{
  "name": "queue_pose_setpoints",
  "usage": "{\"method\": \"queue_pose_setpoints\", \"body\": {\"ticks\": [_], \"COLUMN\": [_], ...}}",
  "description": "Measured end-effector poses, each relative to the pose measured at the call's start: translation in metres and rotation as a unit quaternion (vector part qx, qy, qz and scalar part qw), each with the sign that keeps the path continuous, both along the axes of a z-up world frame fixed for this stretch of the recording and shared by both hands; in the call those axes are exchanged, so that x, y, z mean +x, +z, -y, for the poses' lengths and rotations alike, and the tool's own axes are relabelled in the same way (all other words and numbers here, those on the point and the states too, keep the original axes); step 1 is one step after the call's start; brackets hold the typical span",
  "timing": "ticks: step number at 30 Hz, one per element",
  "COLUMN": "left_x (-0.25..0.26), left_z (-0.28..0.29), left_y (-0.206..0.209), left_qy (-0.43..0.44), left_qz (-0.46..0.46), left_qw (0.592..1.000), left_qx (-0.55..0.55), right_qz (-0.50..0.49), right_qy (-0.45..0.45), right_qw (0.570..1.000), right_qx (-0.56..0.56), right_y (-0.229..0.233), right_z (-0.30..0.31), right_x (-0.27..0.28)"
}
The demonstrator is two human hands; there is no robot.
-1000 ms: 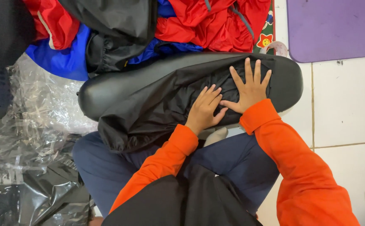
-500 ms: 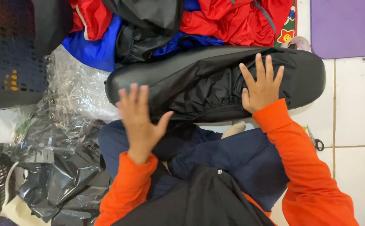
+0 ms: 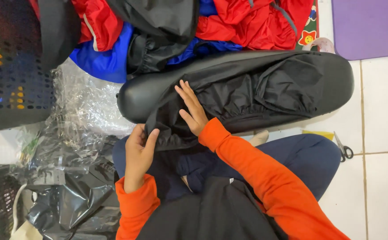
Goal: The person wipes a black textile cover with a sponge, folds it into a small rectangle, and then places it inside a clear plastic sleeve and a black plastic bag.
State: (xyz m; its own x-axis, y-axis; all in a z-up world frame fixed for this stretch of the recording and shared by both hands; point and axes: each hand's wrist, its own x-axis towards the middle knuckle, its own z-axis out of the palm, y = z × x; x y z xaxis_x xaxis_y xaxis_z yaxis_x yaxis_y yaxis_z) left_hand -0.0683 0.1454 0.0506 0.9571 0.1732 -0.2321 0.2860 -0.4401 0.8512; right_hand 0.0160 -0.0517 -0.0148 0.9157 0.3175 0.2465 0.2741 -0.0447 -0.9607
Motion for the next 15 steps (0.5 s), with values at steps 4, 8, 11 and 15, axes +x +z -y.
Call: {"method": "queue_pose_setpoints", "body": {"ticks": [4, 8, 11, 15], "left_x": [0.021, 0.050, 0.060, 0.075], "left_z": [0.051, 0.113, 0.150, 0.194], "left_y": [0.027, 0.049, 0.046, 0.033], "left_qy": [0.068, 0.076, 0.064, 0.040], "left_qz": [0.067, 0.158, 0.203, 0.236], "left_qw": [0.944, 0.917, 0.933, 0.964], "left_qx": [-0.315, -0.359, -0.289, -0.115], "right_qz": [-0.042, -0.120, 0.090, 0.216], "right_qy": [-0.004, -0.087, -0.145, -0.157], "right_qw": [0.999, 0.981, 0.982, 0.895], "right_qx": [0.008, 0.122, -0.082, -0.359], "right_y": [0.000, -0.004, 0.088, 0.088], "right_z": [0.003, 0.045, 0.112, 0.199], "right_x": [0.002, 0.022, 0.038, 0.025]}}
